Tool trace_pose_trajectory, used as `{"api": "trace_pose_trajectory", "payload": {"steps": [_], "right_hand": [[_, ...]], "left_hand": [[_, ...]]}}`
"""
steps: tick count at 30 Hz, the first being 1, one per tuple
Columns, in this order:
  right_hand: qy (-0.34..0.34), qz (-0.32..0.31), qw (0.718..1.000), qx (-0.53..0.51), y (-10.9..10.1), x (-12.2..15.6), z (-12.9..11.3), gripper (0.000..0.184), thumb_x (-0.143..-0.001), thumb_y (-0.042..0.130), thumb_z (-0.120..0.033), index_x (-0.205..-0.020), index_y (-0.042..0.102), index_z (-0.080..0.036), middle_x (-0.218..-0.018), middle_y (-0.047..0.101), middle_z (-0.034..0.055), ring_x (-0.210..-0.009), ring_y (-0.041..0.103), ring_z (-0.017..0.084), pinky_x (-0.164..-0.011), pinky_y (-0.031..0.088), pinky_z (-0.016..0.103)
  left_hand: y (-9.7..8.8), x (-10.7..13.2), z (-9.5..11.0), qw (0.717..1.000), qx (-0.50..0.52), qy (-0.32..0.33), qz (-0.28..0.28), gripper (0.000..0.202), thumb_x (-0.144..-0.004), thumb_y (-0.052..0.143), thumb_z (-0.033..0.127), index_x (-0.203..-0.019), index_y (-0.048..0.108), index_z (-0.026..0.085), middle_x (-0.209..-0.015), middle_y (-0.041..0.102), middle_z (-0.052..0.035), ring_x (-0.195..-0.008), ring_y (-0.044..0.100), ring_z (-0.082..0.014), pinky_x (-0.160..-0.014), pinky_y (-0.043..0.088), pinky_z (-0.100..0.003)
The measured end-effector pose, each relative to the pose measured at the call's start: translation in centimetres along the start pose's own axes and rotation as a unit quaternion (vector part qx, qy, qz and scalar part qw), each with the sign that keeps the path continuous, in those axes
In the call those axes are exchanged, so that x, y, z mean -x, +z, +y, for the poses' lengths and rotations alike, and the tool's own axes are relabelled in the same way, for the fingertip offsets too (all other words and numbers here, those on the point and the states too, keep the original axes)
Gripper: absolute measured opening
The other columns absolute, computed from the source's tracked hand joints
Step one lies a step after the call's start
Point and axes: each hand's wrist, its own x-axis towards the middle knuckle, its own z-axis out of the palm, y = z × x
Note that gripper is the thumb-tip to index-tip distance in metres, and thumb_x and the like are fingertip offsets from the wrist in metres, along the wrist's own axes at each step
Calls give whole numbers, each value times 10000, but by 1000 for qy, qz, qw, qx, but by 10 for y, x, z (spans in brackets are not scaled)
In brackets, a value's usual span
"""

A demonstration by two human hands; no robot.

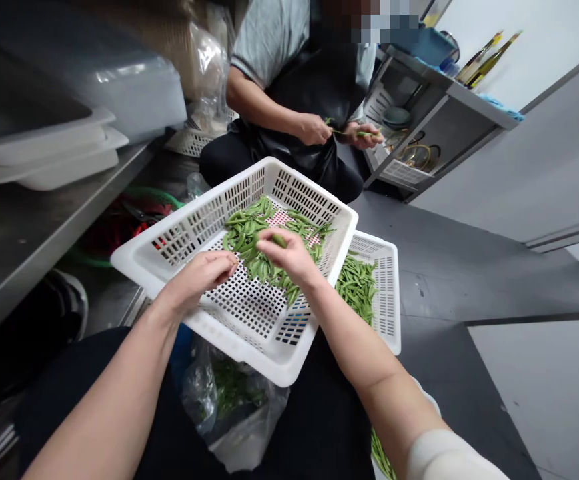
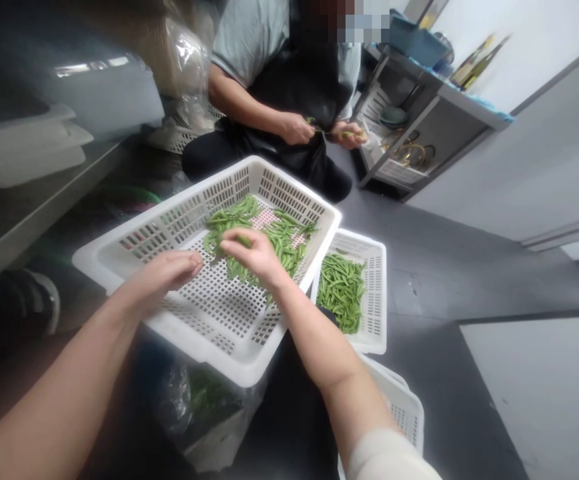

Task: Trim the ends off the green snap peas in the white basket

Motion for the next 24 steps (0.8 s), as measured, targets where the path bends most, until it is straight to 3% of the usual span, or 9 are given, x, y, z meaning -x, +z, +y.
{"api": "trace_pose_trajectory", "payload": {"steps": [3,5,9,11,15,18,21,22,24], "right_hand": [[83,80,974,-197,-10,-6,1,282,-684,692,-352,-749,457,-210,-488,327,-114,-377,241,32,-399,166,176],[110,83,958,-252,-11,-5,0,330,-661,711,-338,-732,415,-209,-472,317,-125,-358,210,18,-385,131,160],[118,46,955,-269,3,0,-2,376,-625,753,-336,-724,417,-200,-459,365,-123,-352,240,10,-373,131,144],[123,33,956,-264,10,2,-3,377,-634,764,-343,-727,430,-195,-457,375,-120,-353,255,11,-368,139,140],[191,-33,937,-291,10,-2,1,404,-793,603,-524,-684,423,-180,-419,298,-122,-317,178,6,-347,112,139],[267,-167,912,-265,3,-5,9,533,-822,442,-666,-627,425,-170,-370,273,-116,-287,157,11,-321,99,144],[280,-291,892,-205,6,0,15,515,-720,600,-648,-621,466,-160,-369,348,-104,-286,235,18,-309,148,153],[260,-294,900,-191,10,3,15,493,-664,681,-604,-624,476,-157,-386,379,-100,-299,271,20,-313,175,155],[193,-235,938,-168,21,9,12,460,-581,782,-499,-612,478,-155,-426,421,-94,-343,335,22,-339,229,157]], "left_hand": [[-2,2,1,998,-39,7,-56,173,-576,451,276,-428,404,200,-437,345,38,-443,272,-94,-427,208,-224],[-3,1,-2,995,-68,15,-68,185,-590,462,281,-431,420,197,-449,382,30,-462,318,-101,-446,254,-223],[3,-3,-10,997,-68,22,10,254,-708,474,409,-576,516,196,-509,442,30,-481,378,-115,-443,274,-219],[6,-3,-11,995,-69,56,37,292,-752,465,457,-621,512,200,-521,435,38,-487,381,-115,-447,281,-219],[6,2,-3,988,-95,125,7,311,-785,450,425,-564,454,206,-496,375,47,-478,350,-108,-465,286,-227],[1,7,4,981,-128,139,-54,350,-764,465,418,-500,374,207,-493,340,45,-476,334,-102,-469,270,-236],[0,8,5,978,-147,141,-46,368,-749,463,419,-482,331,205,-496,322,43,-489,334,-102,-475,264,-237],[0,8,3,979,-148,140,-28,362,-749,460,418,-484,338,203,-500,330,41,-497,340,-104,-477,266,-236],[2,5,-1,981,-138,132,30,349,-750,467,404,-489,354,202,-505,347,38,-511,347,-106,-475,268,-230]]}}
